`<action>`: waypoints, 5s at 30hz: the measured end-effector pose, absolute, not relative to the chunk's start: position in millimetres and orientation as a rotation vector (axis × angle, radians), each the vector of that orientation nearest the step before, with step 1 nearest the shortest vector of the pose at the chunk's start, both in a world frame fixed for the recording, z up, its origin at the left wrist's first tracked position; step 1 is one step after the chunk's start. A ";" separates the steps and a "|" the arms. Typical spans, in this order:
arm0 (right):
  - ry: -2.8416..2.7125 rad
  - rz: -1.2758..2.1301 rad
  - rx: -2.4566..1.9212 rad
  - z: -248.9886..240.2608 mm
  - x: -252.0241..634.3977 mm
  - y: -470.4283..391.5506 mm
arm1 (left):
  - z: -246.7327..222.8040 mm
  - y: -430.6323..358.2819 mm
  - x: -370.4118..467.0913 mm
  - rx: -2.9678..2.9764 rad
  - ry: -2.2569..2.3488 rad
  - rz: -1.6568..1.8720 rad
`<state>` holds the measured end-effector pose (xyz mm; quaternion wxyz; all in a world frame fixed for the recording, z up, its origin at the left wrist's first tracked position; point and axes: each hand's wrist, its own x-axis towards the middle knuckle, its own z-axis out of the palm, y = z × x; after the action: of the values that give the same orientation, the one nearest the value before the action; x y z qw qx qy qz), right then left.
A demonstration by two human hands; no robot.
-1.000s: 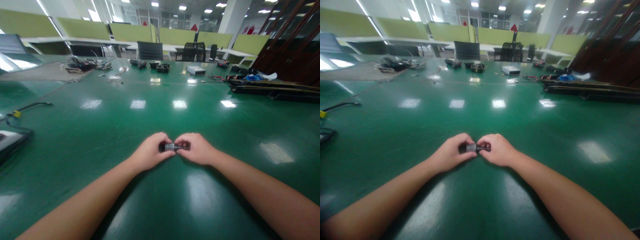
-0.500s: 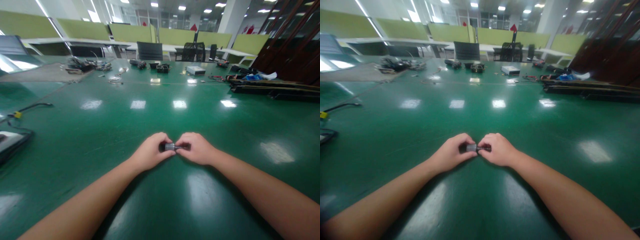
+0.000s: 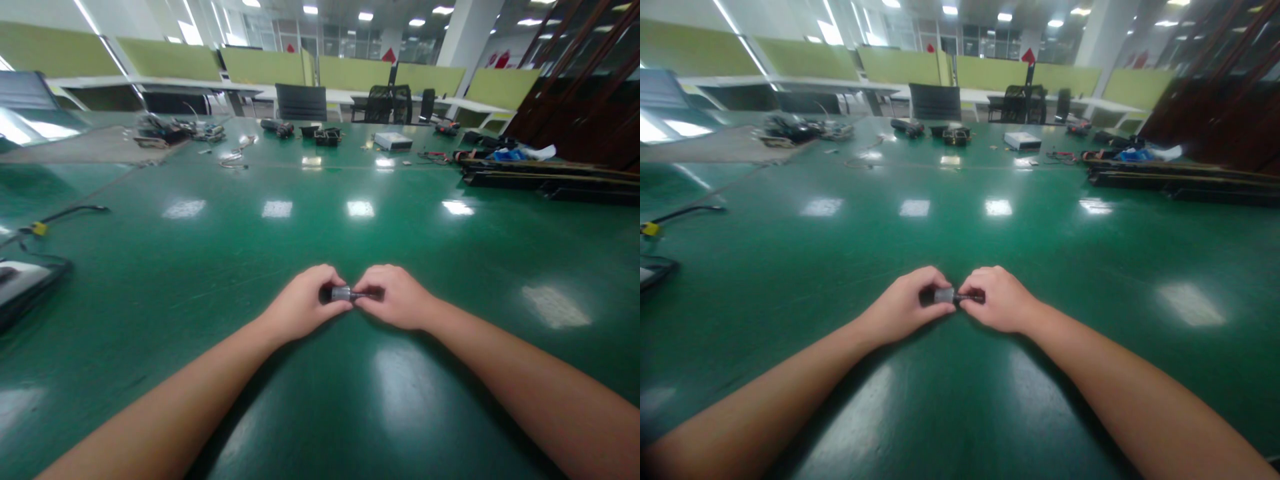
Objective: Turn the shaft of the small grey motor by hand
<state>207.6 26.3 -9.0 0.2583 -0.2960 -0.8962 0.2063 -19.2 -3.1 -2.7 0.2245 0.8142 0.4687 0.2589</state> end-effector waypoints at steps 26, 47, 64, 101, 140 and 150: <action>-2.421 0.576 -0.825 -7.3 211.1 26.6 | -3.5 -4.1 -19.1 2.232 1.298 0.717; -2.423 0.581 -0.812 -8.1 216.4 28.6 | -3.6 -4.1 -20.2 2.227 1.298 0.715; -2.492 0.584 -0.840 -1.1 226.7 32.9 | -2.1 -4.9 -22.5 2.215 1.293 0.703; -2.393 0.603 -0.892 -14.2 206.1 26.2 | -2.6 -1.4 -18.1 2.236 1.317 0.672; -2.496 0.478 -0.807 -5.9 207.6 24.6 | -2.8 -4.2 -20.9 2.228 1.338 0.673; -2.472 0.496 -0.819 -5.1 207.9 24.2 | -3.6 -4.9 -22.4 2.228 1.332 0.681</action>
<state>207.9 24.2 -5.1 0.2427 -0.2995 -0.9047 0.1815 -22.4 -4.9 -3.6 0.2271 0.8086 0.4833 0.2471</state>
